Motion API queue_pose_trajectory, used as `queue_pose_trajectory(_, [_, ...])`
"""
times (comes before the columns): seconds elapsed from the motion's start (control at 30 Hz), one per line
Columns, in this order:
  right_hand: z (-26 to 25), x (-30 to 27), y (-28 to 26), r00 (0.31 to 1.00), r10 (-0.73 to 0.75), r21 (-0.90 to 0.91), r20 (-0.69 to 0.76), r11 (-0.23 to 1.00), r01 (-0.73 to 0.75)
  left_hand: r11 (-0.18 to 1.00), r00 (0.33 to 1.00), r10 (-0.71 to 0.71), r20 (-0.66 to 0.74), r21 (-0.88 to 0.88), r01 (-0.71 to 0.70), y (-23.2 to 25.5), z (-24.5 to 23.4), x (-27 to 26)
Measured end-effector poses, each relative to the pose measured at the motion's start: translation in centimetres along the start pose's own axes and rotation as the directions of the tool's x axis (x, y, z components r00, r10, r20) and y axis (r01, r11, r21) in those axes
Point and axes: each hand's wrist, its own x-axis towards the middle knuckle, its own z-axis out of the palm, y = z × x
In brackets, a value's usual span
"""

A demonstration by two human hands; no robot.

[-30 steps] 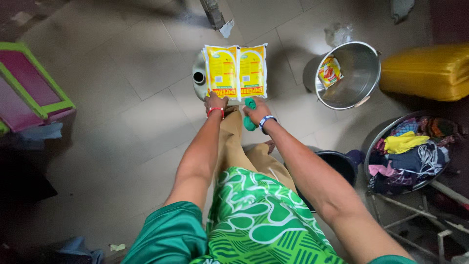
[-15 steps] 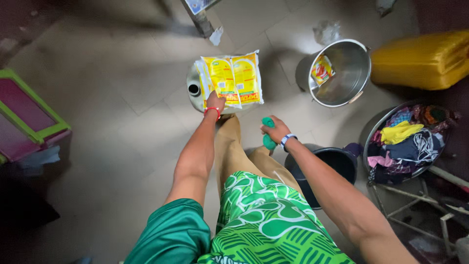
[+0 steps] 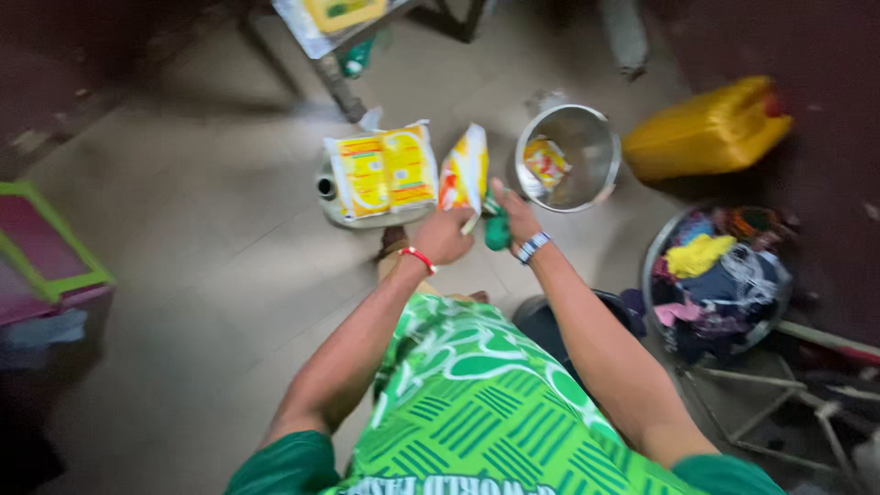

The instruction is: The person cleans the inside of a silver metal bucket and a black plastic bucket using a green scrubber. They repeatedly pick up yellow packets of cleaning powder, open them, and pour the contents into the metal bucket while scrubbing. The person also scrubs the inside of the black bucket and places it on the floor.

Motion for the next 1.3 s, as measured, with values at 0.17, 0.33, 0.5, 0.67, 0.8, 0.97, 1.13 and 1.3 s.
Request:
queue_pose_trajectory(0.17, [-7.2, -4.6, -2.0, 0.948, -0.294, -0.509, 0.120, 0.802, 0.313, 0.970, 0.956, 0.202, 0.211, 0.095, -0.226, 11.8, 5.4, -3.0])
queue_pose_trajectory(0.33, [-11.0, -15.7, -5.7, 0.946, -0.265, 0.283, 0.185, 0.937, 0.207, 0.963, 0.962, 0.238, 0.133, -0.162, -0.216, 15.8, 8.5, -4.0])
queue_pose_trajectory(0.5, [-15.4, -20.3, -9.2, 0.893, -0.383, 0.350, 0.235, 0.891, 0.290, 0.790, 0.995, 0.093, -0.040, -0.605, -0.099, 16.9, 6.7, 1.0])
queue_pose_trajectory(0.67, [-16.3, -18.7, -10.6, 0.839, -0.475, 0.202, 0.264, 0.878, 0.434, 0.172, 0.832, 0.468, 0.298, -0.954, 0.245, 22.4, 5.5, 3.3])
queue_pose_trajectory(0.8, [-14.2, -18.7, -13.0, 0.708, -0.694, 0.448, 0.129, 0.678, 0.583, 0.165, 0.899, 0.421, 0.122, -0.985, 0.056, 26.0, 2.5, 5.0])
queue_pose_trajectory(0.97, [-12.5, -20.4, -17.8, 0.559, -0.804, 0.605, -0.204, 0.345, 0.717, 0.230, 0.975, 0.199, 0.096, -0.972, 0.049, 26.8, 1.1, 6.5])
queue_pose_trajectory(1.13, [-2.2, -19.3, -18.4, 0.151, -0.973, -0.485, -0.177, 0.219, 0.846, 0.197, 0.933, 0.355, 0.060, -0.980, -0.012, 25.6, 1.0, 8.2])
queue_pose_trajectory(1.3, [0.0, -16.6, -20.9, 0.091, -0.989, -0.946, -0.120, 0.141, 0.292, 0.248, 0.971, 0.238, 0.029, -0.968, -0.032, 24.2, 0.0, 8.1])
